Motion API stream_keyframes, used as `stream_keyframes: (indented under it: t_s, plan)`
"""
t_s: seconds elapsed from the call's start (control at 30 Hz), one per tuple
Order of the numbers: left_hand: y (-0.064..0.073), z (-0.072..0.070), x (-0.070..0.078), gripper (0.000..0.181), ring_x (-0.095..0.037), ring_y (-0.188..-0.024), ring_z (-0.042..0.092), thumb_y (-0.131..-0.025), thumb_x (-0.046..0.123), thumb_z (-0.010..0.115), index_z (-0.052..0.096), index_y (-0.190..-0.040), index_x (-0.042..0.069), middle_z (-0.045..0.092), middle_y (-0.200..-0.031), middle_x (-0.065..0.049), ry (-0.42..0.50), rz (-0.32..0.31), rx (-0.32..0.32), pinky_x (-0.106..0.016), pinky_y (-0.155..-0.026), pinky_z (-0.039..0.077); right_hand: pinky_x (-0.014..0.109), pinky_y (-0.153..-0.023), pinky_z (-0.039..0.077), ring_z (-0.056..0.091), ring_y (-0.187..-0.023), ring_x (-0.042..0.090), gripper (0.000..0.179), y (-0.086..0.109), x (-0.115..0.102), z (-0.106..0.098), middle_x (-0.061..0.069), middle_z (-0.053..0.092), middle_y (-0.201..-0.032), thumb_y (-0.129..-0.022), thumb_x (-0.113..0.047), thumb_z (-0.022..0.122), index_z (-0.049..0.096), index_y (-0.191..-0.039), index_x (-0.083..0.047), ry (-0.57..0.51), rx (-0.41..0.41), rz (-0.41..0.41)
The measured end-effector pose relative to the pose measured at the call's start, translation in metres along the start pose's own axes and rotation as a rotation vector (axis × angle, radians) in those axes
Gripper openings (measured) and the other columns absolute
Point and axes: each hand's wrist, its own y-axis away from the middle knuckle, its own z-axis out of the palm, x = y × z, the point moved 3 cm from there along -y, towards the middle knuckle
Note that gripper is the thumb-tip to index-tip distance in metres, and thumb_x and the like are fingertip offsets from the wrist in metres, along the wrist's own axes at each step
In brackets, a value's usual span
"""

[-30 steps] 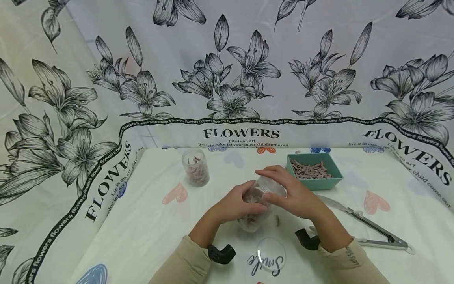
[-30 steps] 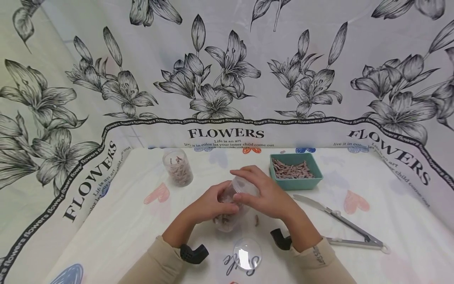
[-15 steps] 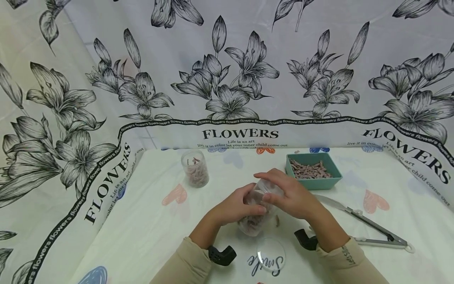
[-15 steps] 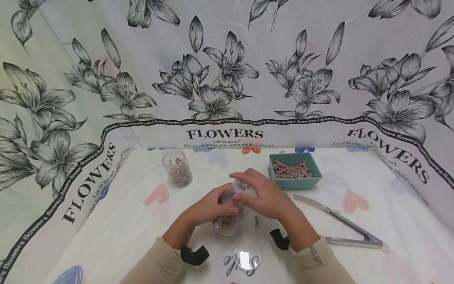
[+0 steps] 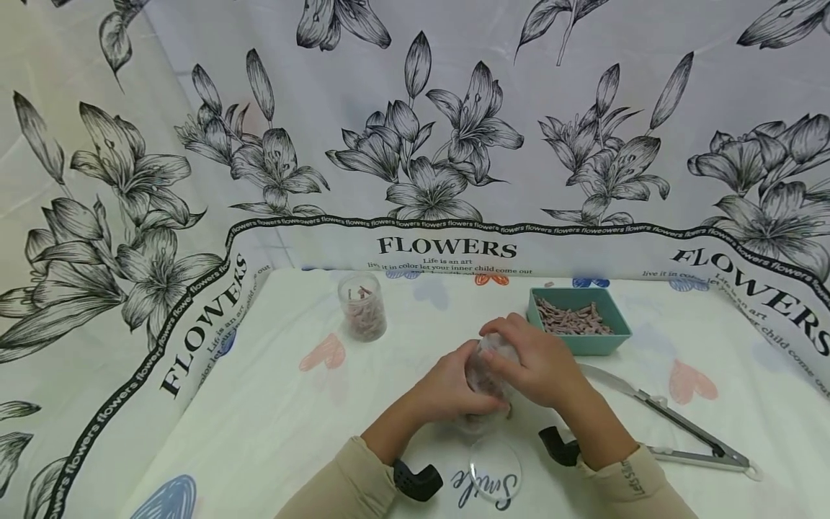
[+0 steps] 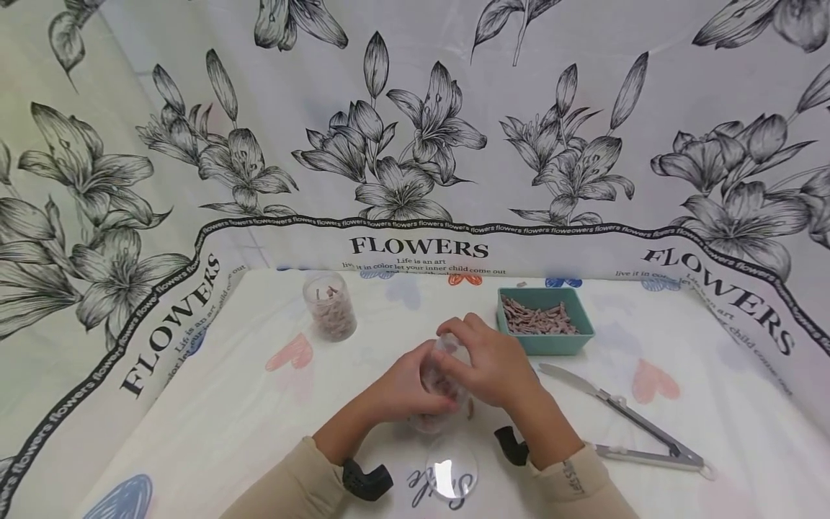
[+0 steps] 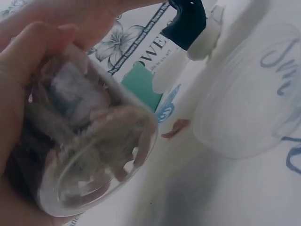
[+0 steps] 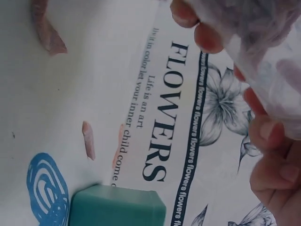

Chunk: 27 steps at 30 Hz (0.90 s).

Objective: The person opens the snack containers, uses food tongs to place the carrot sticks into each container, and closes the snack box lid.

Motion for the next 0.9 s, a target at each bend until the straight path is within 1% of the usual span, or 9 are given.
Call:
stream_keyframes:
  t_s: [0.13,0.3,0.37,0.57,0.67,0.73,0.8,0.83,0.9]
  plan:
    - [0.000,0.001,-0.001,0.084,-0.006,-0.100,0.058,-0.067,0.048,0.085,0.045,-0.139,0.031,0.061,-0.117,0.012,-0.109,-0.013,0.091,-0.029,-0.085,0.049,0.024,-0.052,0.036,0.042,-0.060,0.006,0.029,-0.001,0.000,0.006,-0.002,0.059,-0.096,-0.093,-0.045,0.055,0.061,-0.116,-0.028,0.065,0.043,0.032]
    - [-0.002,0.002,-0.002,0.084,-0.008,-0.101,0.058,-0.068,0.045,0.086,0.046,-0.139,0.025,0.061,-0.119,0.007,-0.191,0.012,0.163,-0.029,-0.085,0.050,0.026,-0.048,0.032,0.038,-0.056,0.009,0.033,-0.002,0.002,0.013,0.001,0.056,-0.093,-0.092,-0.048,0.054,0.060,-0.116,-0.027,0.108,0.065,0.087]
    - [-0.002,0.003,-0.003,0.083,-0.009,-0.102,0.059,-0.069,0.043,0.086,0.046,-0.139,0.023,0.061,-0.121,0.006,-0.216,0.018,0.177,-0.029,-0.085,0.051,0.026,-0.048,0.032,0.038,-0.056,0.010,0.034,-0.002,0.002,0.015,0.001,0.054,-0.093,-0.091,-0.049,0.054,0.060,-0.116,-0.027,0.118,0.057,0.117]
    - [-0.003,0.004,-0.006,0.082,-0.009,-0.106,0.059,-0.070,0.043,0.086,0.046,-0.138,0.022,0.061,-0.123,0.007,-0.302,0.011,0.212,-0.032,-0.089,0.052,0.027,-0.049,0.032,0.038,-0.056,0.013,0.037,-0.003,0.001,0.020,0.001,0.051,-0.094,-0.092,-0.052,0.054,0.057,-0.121,-0.029,0.127,-0.015,0.197]
    - [-0.005,0.002,-0.008,0.082,-0.009,-0.110,0.056,-0.070,0.047,0.084,0.046,-0.138,0.022,0.058,-0.126,0.006,-0.367,0.037,0.235,-0.033,-0.092,0.051,0.028,-0.050,0.035,0.042,-0.058,0.014,0.043,-0.004,-0.002,0.019,0.001,0.053,-0.099,-0.093,-0.056,0.053,0.056,-0.126,-0.029,0.118,-0.030,0.216]
    - [-0.006,-0.001,-0.010,0.082,-0.013,-0.111,0.053,-0.070,0.052,0.082,0.047,-0.137,0.022,0.054,-0.126,0.003,-0.427,0.047,0.264,-0.033,-0.090,0.051,0.031,-0.053,0.041,0.049,-0.064,0.015,0.049,-0.005,-0.004,0.019,0.002,0.055,-0.106,-0.092,-0.059,0.053,0.055,-0.131,-0.030,0.101,-0.031,0.216]
    - [-0.008,-0.005,-0.014,0.082,-0.016,-0.110,0.048,-0.071,0.057,0.080,0.046,-0.138,0.023,0.050,-0.123,0.000,-0.472,0.035,0.292,-0.034,-0.088,0.049,0.037,-0.062,0.049,0.058,-0.078,0.019,0.059,-0.005,-0.005,0.019,0.003,0.057,-0.119,-0.090,-0.064,0.054,0.051,-0.139,-0.030,0.080,-0.037,0.206]
    - [-0.009,-0.008,-0.016,0.082,-0.017,-0.109,0.046,-0.070,0.059,0.079,0.047,-0.137,0.023,0.049,-0.121,0.000,-0.477,0.027,0.304,-0.035,-0.086,0.048,0.041,-0.068,0.052,0.061,-0.087,0.022,0.064,-0.005,-0.005,0.019,0.003,0.055,-0.127,-0.089,-0.066,0.055,0.048,-0.142,-0.031,0.057,-0.048,0.204]
    - [-0.011,-0.012,-0.023,0.080,-0.018,-0.108,0.046,-0.072,0.055,0.080,0.047,-0.138,0.022,0.050,-0.119,-0.001,-0.418,-0.005,0.321,-0.038,-0.087,0.047,0.050,-0.080,0.054,0.062,-0.105,0.028,0.073,-0.005,-0.005,0.020,0.004,0.047,-0.142,-0.087,-0.067,0.057,0.040,-0.149,-0.032,0.002,-0.086,0.194]
